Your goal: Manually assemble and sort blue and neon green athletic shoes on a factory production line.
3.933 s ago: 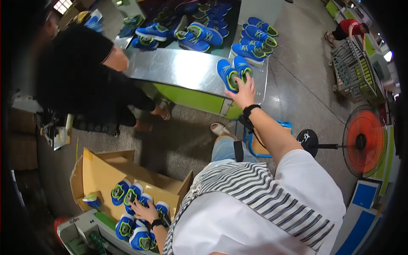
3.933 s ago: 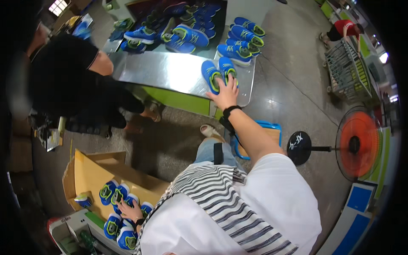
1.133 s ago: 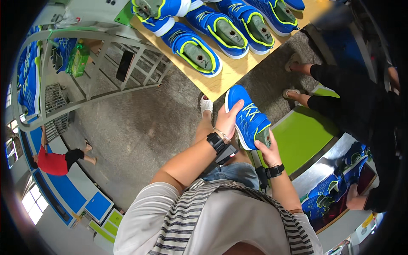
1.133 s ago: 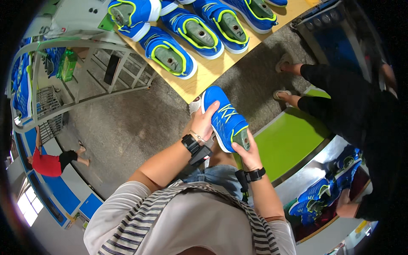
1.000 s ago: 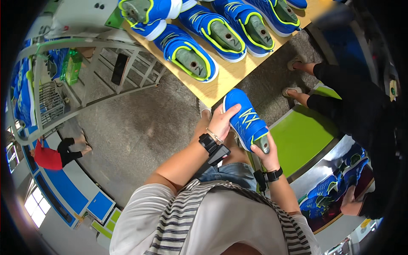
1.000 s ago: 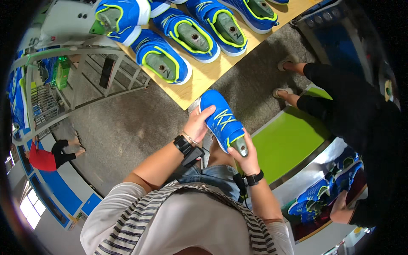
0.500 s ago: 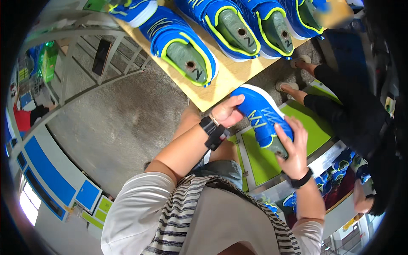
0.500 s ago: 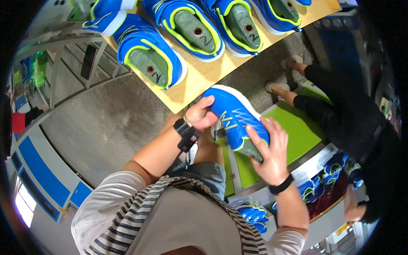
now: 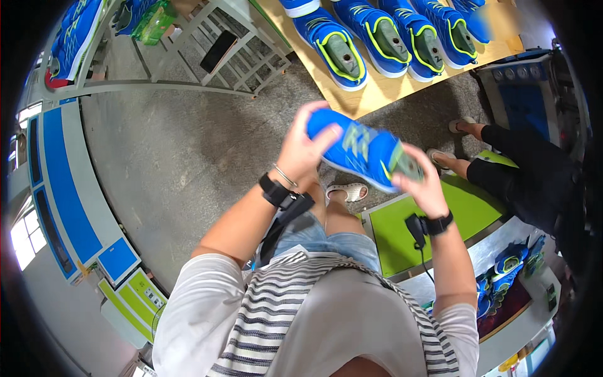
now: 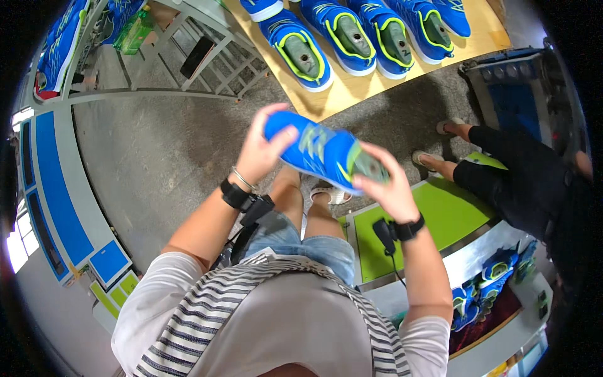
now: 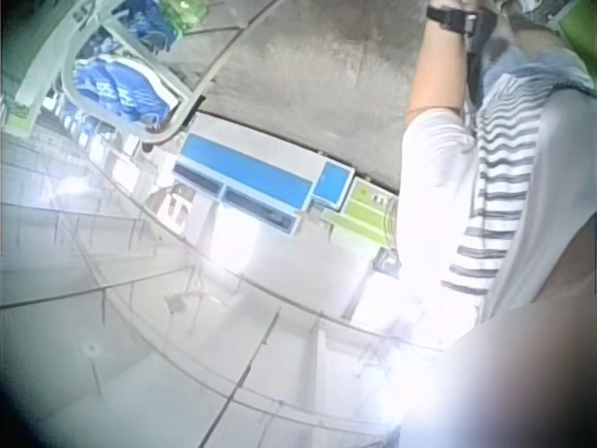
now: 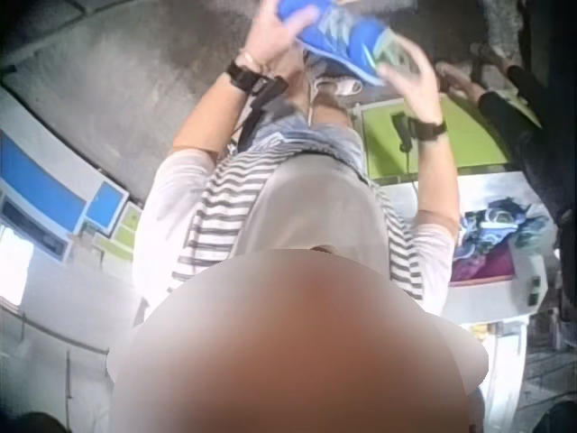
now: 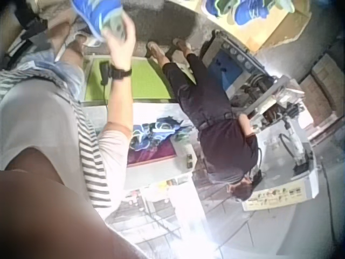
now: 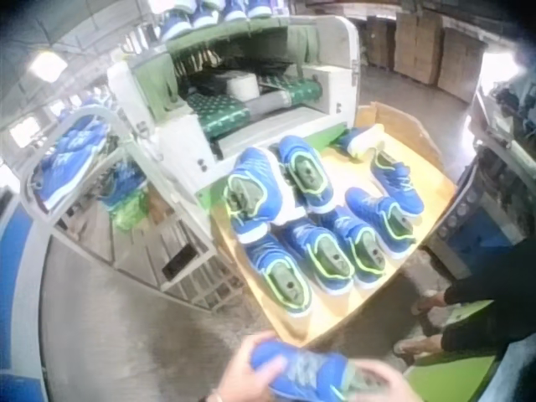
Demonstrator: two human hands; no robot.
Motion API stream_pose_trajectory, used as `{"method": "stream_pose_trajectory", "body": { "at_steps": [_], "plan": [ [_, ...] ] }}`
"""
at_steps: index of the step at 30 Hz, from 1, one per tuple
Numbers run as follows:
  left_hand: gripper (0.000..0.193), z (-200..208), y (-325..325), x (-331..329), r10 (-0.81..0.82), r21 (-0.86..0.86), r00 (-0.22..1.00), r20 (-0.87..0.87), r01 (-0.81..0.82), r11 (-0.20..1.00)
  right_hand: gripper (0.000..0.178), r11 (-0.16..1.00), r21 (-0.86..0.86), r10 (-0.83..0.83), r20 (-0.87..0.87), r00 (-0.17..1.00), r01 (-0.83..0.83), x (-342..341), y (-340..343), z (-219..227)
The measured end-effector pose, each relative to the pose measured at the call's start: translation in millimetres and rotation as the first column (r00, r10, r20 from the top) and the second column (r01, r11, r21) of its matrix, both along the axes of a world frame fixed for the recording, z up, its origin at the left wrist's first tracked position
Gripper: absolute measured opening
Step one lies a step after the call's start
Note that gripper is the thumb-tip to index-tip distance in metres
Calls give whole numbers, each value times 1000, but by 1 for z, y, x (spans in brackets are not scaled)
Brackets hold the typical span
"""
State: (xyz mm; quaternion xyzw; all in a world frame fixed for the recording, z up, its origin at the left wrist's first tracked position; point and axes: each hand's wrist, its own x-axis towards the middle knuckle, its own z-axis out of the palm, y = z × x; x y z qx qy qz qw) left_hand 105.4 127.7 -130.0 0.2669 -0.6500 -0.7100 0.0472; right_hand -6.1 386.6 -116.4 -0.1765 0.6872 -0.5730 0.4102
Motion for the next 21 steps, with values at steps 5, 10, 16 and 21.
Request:
{"method": "stream_pose_trajectory", "body": {
  "at_steps": [5, 10, 16, 21],
  "plan": [
    [61, -46, -60, -5, 168, 32, 922, 349, -191, 981, 107, 976, 92, -121, -535, 836, 200, 11, -89, -16],
    [85, -2, -57, -14, -190, -705, 920, 342, 385, 596, 107, 958, 185, -133, -396, 909, 220, 1, -86, -26],
    [86, 21, -53, -34, -325, -633, 805, 497, 592, 499, 100, 934, 228, -172, -390, 905, 276, -1, -93, -25],
    [83, 27, -39, -52, -306, -625, 690, 656, 724, 292, 105, 940, 265, -136, -285, 949, 214, -10, -89, -27]
  ]
}}
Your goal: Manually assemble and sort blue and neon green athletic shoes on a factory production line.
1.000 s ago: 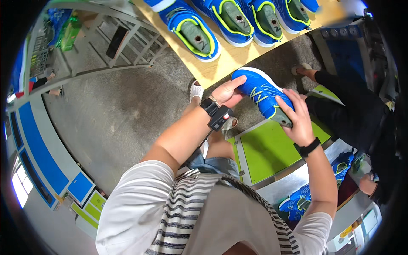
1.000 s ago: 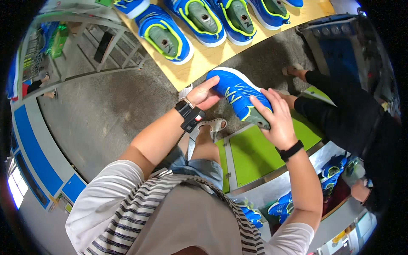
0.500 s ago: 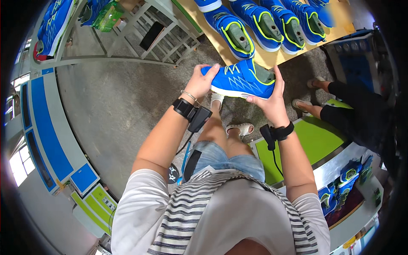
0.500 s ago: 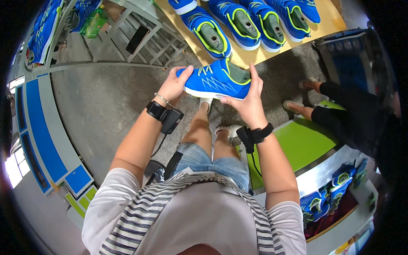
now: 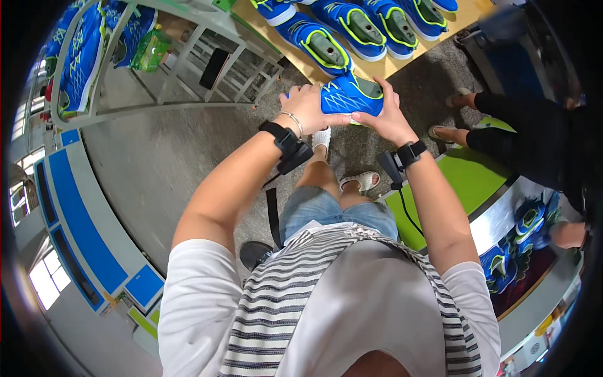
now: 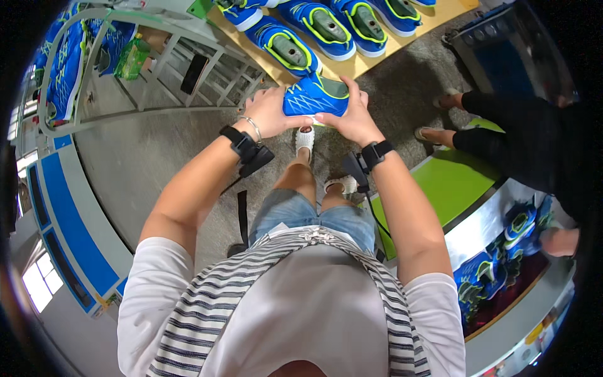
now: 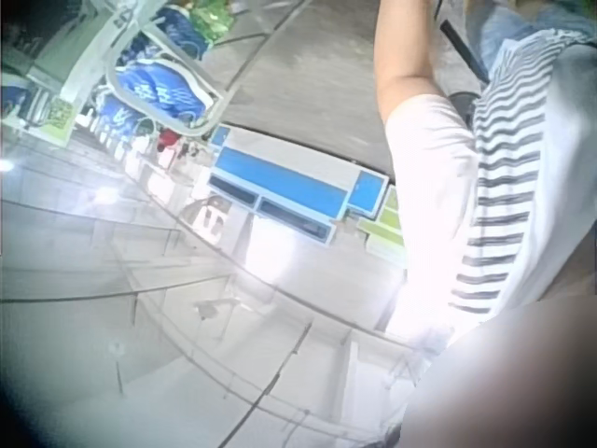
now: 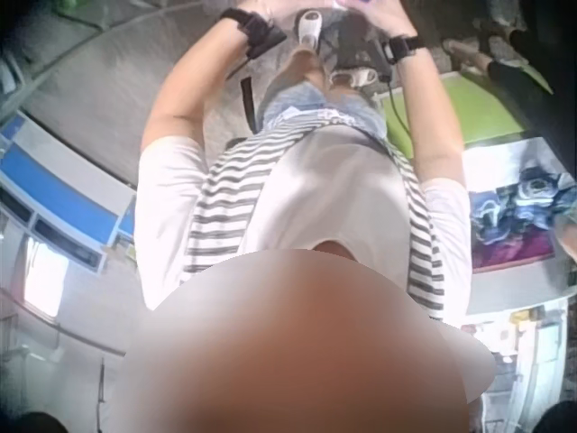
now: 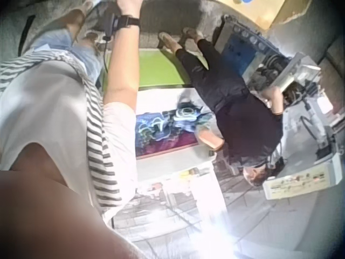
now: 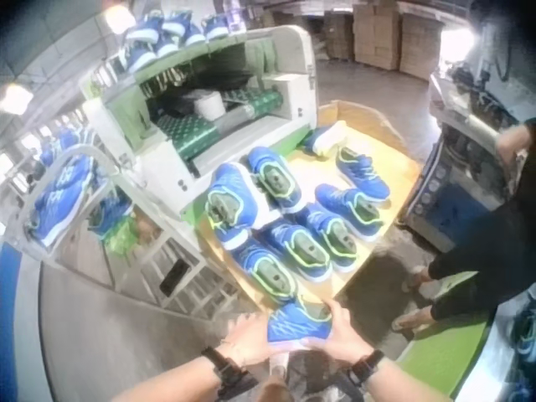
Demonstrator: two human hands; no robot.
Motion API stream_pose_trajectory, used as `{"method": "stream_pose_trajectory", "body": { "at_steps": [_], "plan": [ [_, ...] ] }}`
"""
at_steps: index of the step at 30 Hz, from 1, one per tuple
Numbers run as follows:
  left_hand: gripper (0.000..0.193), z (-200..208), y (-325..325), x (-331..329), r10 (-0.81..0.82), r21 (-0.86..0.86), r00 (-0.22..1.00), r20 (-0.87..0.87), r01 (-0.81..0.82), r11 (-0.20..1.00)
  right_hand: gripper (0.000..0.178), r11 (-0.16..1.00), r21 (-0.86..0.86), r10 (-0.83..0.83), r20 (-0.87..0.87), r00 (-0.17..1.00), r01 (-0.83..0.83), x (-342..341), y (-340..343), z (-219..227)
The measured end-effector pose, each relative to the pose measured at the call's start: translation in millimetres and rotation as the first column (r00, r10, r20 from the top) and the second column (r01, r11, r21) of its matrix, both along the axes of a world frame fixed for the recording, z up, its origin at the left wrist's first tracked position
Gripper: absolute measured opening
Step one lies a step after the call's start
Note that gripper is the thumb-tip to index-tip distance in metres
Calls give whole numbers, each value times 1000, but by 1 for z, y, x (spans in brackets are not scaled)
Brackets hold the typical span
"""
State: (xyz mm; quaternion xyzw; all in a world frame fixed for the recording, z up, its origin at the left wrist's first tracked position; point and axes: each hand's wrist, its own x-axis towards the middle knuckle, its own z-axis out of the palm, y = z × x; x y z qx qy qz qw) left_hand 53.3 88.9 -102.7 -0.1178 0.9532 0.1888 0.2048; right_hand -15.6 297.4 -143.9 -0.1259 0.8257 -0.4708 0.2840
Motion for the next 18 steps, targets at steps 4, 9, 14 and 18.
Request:
{"method": "stream_pose_trajectory", "body": {
  "at_steps": [4, 9, 14, 18],
  "plan": [
    [87, 3, -1, 0, 56, 132, 997, -46, -50, 990, 101, 889, -407, -98, 281, 955, 210, 12, 18, -23],
    [86, -21, -16, 9, 59, 221, 990, -131, -29, 975, 95, 945, -321, -40, 88, 995, 66, 15, 20, -15],
    [102, -52, -27, 38, 130, 738, 972, -194, 57, 673, 91, 823, -546, 1, 275, 961, 155, 36, 16, 9],
    [97, -11, 13, 67, 415, 702, 862, -291, -103, 705, 75, 619, -686, -18, 474, 880, 382, 51, 22, 36]
  ]
}}
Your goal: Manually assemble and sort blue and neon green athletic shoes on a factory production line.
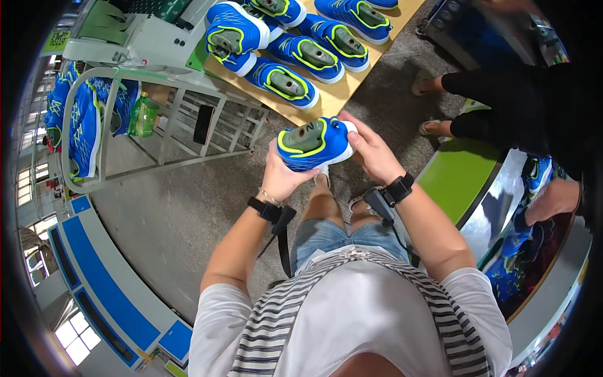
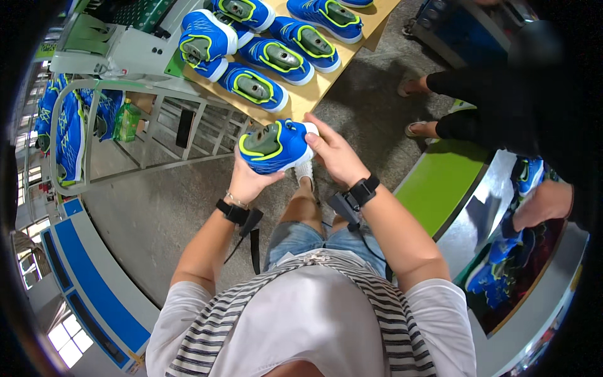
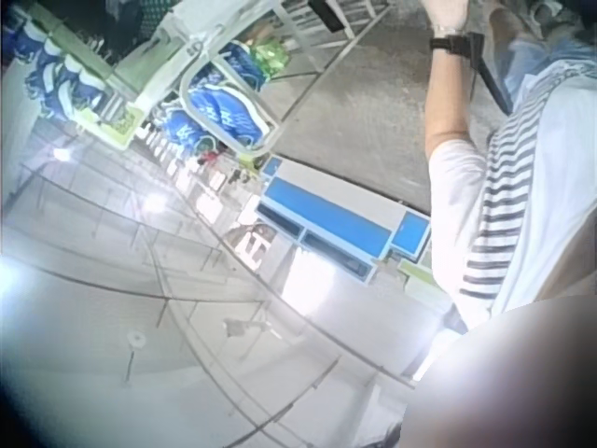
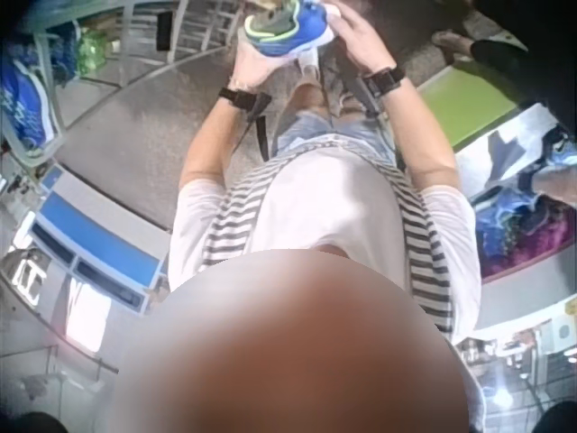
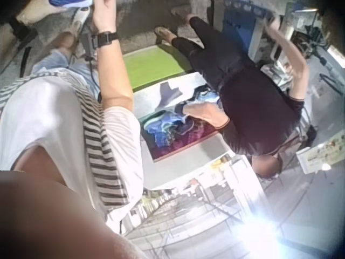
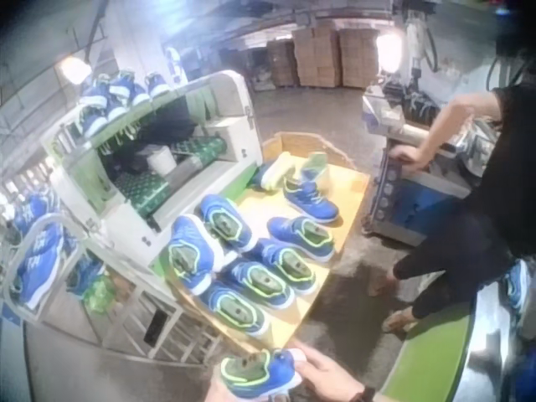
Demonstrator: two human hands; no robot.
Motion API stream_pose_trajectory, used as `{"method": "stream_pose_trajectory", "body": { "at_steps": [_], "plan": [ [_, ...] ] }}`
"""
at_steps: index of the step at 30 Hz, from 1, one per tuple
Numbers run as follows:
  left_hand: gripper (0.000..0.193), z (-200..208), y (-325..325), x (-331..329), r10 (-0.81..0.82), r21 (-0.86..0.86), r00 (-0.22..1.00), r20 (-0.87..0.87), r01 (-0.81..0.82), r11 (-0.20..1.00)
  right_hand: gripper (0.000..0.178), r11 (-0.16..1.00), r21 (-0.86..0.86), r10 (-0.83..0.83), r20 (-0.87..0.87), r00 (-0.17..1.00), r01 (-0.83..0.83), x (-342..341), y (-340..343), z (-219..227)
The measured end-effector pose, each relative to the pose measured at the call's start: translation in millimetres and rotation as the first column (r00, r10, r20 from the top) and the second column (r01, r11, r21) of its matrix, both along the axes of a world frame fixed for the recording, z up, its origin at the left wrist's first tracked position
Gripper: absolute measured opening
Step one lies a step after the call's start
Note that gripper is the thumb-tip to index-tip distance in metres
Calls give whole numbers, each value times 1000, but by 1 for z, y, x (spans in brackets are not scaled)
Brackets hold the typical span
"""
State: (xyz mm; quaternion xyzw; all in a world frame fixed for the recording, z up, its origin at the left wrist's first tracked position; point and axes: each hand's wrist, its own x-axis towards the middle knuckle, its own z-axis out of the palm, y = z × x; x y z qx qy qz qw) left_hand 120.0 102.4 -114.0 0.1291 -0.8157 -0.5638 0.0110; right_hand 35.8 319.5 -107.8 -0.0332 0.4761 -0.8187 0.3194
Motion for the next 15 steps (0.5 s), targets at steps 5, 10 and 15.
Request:
{"method": "stream_pose_trajectory", "body": {
  "at_steps": [5, 10, 15],
  "plan": [
    [97, 6, -12, 7, -154, -625, 861, -485, -218, 750, 68, 975, -180, 164, 196, 967, -129, 1, 2, 46],
    [59, -47, -21, -5, -287, -782, 773, -566, -392, 485, 51, 919, 300, 357, -346, 868, -258, -63, 6, 14],
    [62, -76, -1, 10, -313, -890, 943, -109, 47, 454, 39, 874, 463, 305, -291, 907, -145, -63, 10, -60]
  ]
}}
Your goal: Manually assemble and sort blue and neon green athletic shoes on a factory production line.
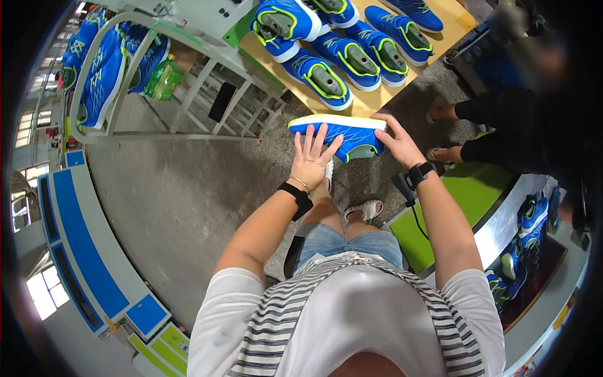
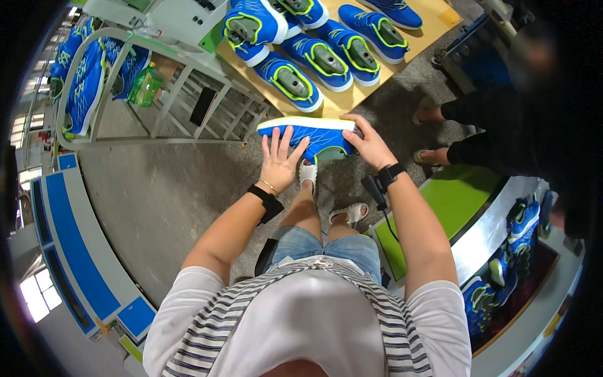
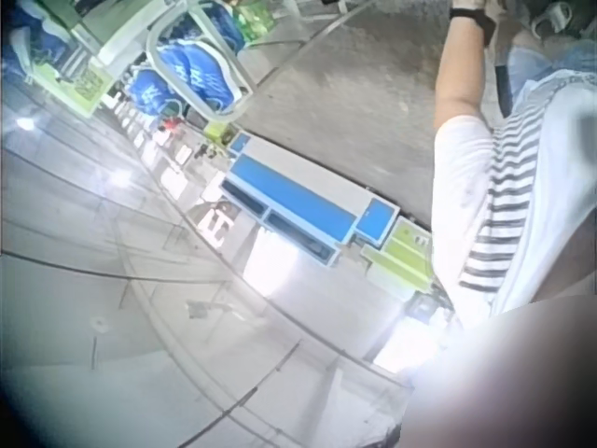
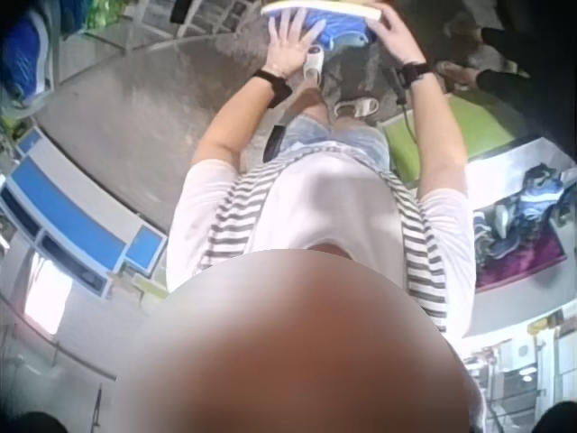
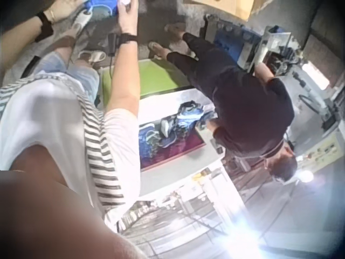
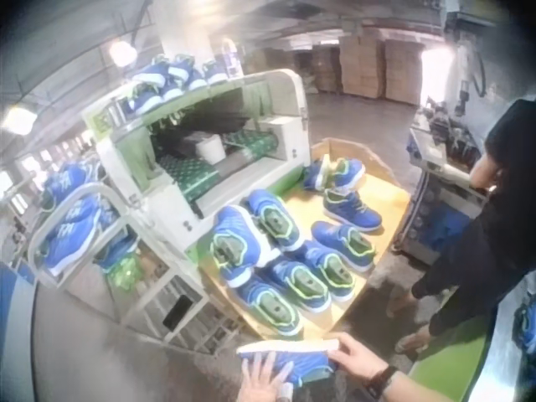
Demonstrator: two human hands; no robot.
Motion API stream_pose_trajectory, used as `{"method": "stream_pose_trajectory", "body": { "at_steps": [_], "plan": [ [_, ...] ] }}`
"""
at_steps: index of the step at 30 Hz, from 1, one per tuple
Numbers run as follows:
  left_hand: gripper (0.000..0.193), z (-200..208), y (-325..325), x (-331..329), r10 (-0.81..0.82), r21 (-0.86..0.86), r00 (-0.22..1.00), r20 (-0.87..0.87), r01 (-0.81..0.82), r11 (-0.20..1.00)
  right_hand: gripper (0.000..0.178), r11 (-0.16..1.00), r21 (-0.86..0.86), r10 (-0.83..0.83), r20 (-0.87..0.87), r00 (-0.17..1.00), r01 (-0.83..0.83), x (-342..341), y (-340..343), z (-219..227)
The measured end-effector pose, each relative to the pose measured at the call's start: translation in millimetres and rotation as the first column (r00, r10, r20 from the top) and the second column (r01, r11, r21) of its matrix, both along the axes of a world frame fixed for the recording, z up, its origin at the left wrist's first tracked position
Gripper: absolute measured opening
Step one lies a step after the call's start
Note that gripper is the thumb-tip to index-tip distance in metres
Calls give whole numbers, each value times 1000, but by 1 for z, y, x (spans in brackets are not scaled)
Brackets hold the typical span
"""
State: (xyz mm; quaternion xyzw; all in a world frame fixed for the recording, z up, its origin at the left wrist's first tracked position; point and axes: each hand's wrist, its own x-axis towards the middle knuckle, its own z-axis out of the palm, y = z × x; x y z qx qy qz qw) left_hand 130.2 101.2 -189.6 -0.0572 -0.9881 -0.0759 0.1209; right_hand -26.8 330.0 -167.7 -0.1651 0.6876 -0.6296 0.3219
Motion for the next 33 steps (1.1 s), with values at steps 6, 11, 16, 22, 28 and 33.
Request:
{"method": "stream_pose_trajectory", "body": {
  "at_steps": [6, 11, 16, 22, 28, 33],
  "plan": [
    [65, 74, -11, -44, 503, 520, 859, 95, -474, 711, 58, 908, 389, -40, -296, 954, 158, -3, -39, 16],
    [56, 60, -25, -70, 433, 541, 784, 445, -621, 567, 57, 864, 463, -82, -259, 962, 198, 0, -59, 23],
    [53, 55, -41, -63, 274, 651, 862, 427, -503, 569, 57, 869, 458, -54, -292, 955, 189, -1, -50, 17],
    [48, 32, -79, -58, -96, 822, 846, 525, -475, 316, 47, 877, 415, -120, -294, 948, 240, 0, -59, 25],
    [52, 46, -112, -75, -530, 811, 659, 534, -576, 101, 40, 774, 616, 283, -542, 792, 145, -6, -68, 53],
    [51, 46, -108, -76, -521, 854, 719, 461, -518, 40, 39, 645, 752, 231, -360, 904, 135, 7, -106, 75]
  ]
}}
